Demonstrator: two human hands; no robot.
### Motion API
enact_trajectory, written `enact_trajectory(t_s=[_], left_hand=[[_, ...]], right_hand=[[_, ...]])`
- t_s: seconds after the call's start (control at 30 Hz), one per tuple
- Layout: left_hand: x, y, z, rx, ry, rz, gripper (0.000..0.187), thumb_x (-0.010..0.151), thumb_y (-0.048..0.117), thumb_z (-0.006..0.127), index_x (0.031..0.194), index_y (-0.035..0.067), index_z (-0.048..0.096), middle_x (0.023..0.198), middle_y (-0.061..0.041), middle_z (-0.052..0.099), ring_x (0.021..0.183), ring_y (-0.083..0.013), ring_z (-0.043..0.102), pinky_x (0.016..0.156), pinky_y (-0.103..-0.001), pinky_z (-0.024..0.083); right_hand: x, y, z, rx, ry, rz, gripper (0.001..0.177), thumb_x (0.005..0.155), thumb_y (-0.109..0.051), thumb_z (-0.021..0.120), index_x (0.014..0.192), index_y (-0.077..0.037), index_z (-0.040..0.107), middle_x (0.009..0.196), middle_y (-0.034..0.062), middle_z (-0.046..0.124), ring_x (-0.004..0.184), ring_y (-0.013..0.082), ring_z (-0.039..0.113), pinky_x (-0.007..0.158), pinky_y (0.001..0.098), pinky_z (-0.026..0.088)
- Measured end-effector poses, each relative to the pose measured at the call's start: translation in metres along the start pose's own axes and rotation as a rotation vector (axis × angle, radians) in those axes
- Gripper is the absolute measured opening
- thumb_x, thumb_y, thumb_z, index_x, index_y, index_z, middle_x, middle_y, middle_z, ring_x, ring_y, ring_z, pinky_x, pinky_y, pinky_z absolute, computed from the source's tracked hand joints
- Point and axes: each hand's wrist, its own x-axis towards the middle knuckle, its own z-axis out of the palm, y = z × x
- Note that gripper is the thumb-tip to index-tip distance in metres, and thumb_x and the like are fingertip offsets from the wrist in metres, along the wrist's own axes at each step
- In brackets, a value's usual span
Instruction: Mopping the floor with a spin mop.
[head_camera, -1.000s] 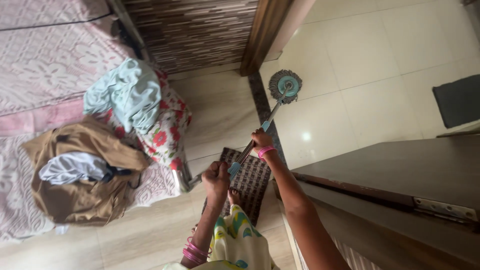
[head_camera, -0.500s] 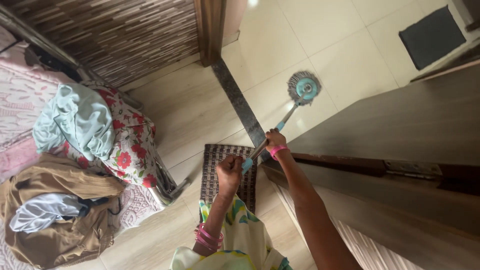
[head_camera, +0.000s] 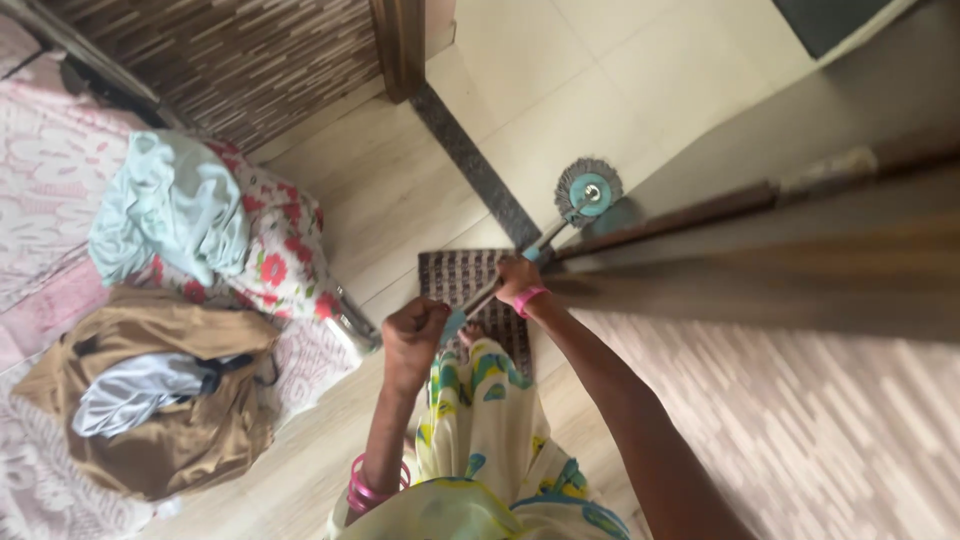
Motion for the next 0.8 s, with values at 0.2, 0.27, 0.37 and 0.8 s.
enact_trajectory(t_s=[0.2,0.27,0.37,0.8], left_hand=[[-0.077,0.014,-0.102,0.063,0.076,0.046,0.010,0.095,0.006,0.069,0.094,-0.001,0.076,0.071,0.001,0.069,0.061,-0.0015,0.053,0.053,-0.020,0.042],[-0.106,0.024,-0.137,0.079,0.115,0.056,0.009,0.094,0.006,0.070,0.093,-0.001,0.076,0.071,0.002,0.067,0.061,-0.0008,0.052,0.053,-0.020,0.041],[-0.130,0.059,-0.169,0.093,0.188,0.094,0.009,0.094,0.006,0.070,0.092,-0.001,0.076,0.070,0.003,0.064,0.061,-0.0002,0.049,0.054,-0.020,0.038],[-0.170,0.040,-0.173,-0.193,0.191,0.013,0.014,0.098,0.003,0.062,0.087,-0.002,0.069,0.056,-0.003,0.061,0.039,-0.0040,0.045,0.036,-0.023,0.031]], right_hand=[[-0.031,-0.145,-0.003,-0.005,0.120,-0.177,0.017,0.057,-0.023,0.075,0.058,-0.011,0.062,0.068,0.0131,0.064,0.066,0.0315,0.064,0.059,0.0430,0.057],[-0.042,-0.197,0.005,0.089,-0.037,-0.025,0.022,0.071,-0.026,0.075,0.063,-0.012,0.061,0.066,0.0095,0.061,0.061,0.0260,0.060,0.053,0.0412,0.054],[-0.038,-0.238,0.034,0.184,-0.037,0.000,0.030,0.086,-0.028,0.076,0.066,-0.015,0.057,0.061,0.0042,0.058,0.053,0.0186,0.054,0.047,0.0372,0.047],[-0.092,-0.234,0.067,0.148,0.450,-0.140,0.022,0.088,-0.019,0.077,0.073,-0.013,0.062,0.068,0.0024,0.064,0.054,0.0143,0.057,0.043,0.0301,0.048]])
